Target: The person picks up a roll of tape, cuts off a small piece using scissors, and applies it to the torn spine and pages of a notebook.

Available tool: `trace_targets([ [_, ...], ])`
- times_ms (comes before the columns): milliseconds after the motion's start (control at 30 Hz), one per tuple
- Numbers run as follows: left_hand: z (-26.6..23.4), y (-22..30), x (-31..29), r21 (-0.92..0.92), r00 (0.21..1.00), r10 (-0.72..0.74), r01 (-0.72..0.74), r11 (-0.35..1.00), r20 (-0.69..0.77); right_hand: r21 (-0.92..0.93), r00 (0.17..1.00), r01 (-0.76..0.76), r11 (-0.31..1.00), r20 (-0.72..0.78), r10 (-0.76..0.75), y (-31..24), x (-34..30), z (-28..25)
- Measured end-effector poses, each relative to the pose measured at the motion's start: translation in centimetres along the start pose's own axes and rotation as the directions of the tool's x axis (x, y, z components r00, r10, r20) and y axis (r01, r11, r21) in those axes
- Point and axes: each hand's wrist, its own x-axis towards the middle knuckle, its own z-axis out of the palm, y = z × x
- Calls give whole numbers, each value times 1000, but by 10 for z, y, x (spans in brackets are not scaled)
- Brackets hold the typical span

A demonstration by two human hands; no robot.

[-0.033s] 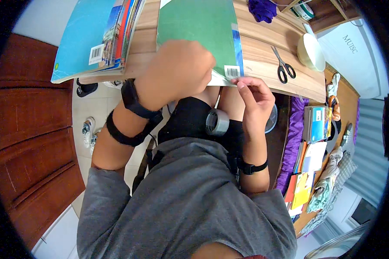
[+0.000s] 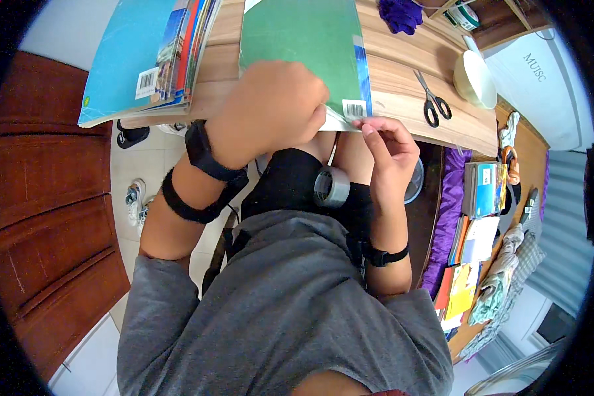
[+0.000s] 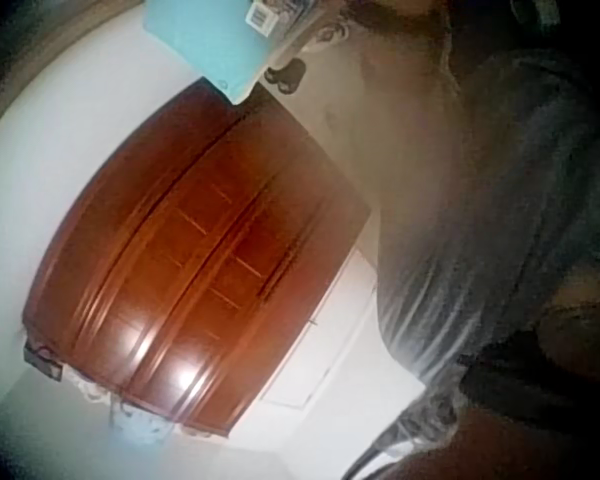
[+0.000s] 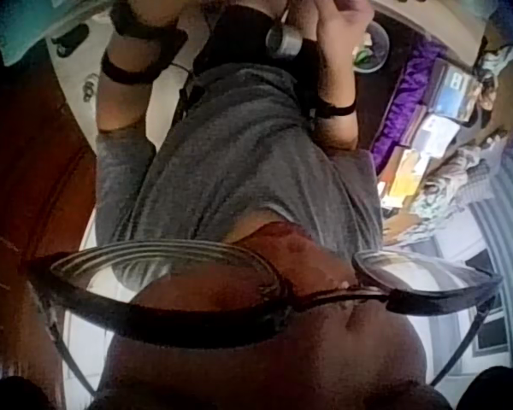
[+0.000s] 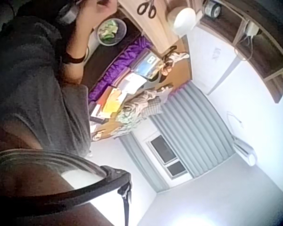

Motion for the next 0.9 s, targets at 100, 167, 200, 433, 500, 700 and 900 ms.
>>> trace_targets([
  [100, -1, 4, 0, -11, 999, -33, 33, 999, 8, 7, 999, -42, 999, 5, 42, 0, 0, -1],
  [167, 0, 5, -2, -4, 999, -29, 29, 1000, -13, -8, 1000, -20, 1000, 7, 20, 0, 0, 0],
  [200, -1, 6, -2, 9, 1000, -29, 29, 1000, -9, -15, 1000, -9, 1000, 8, 9, 0, 0, 1],
  [433, 4, 2, -11, 87, 997, 74, -71, 994, -33, -40, 1000, -27, 999, 4, 27, 1, 1, 2],
  [500, 3, 2, -14, 157, 990, 138, -132, 979, -27, -36, 1000, -12, 999, 8, 13, 1, 2, 2],
  [700, 12, 0, -31, 395, 871, 402, -276, 876, -281, -18, 1000, -18, 1000, 7, 18, -1, 2, 1],
  [900, 31, 7, -32, 422, 872, 294, -114, 899, -391, -56, 1000, -7, 998, -7, 7, 1, 2, 5],
])
